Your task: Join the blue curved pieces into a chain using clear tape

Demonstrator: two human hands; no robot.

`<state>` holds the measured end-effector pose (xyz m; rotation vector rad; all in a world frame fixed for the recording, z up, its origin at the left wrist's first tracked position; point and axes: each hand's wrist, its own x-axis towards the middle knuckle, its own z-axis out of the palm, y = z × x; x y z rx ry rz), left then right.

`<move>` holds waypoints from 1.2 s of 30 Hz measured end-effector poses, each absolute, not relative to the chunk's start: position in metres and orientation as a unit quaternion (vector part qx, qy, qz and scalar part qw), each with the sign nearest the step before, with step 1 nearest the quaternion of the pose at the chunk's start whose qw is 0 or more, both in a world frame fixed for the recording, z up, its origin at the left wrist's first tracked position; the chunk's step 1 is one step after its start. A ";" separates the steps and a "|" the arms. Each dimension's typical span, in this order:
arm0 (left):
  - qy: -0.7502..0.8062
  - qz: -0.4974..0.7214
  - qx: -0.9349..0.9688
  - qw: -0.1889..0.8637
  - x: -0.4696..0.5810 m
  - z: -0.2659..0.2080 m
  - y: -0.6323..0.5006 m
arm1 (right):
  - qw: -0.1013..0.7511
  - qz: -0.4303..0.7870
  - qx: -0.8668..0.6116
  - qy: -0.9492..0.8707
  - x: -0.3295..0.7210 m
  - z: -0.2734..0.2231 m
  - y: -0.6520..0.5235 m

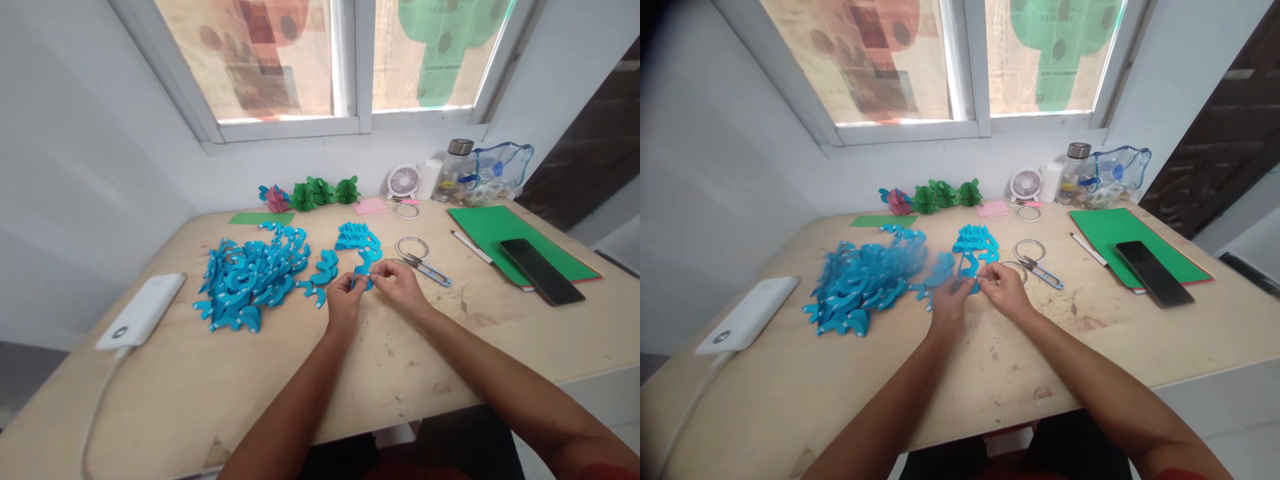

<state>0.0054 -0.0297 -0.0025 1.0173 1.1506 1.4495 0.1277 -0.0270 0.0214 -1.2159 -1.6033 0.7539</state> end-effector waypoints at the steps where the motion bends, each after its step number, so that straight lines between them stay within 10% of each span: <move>1: 0.477 0.599 0.421 0.487 0.005 -0.002 -0.030 | 0.479 0.308 -0.499 -0.654 0.128 0.022 -0.027; 36: 0.464 0.587 0.373 0.549 0.001 0.008 -0.028 | 0.420 0.380 -0.501 -0.655 0.136 0.023 -0.024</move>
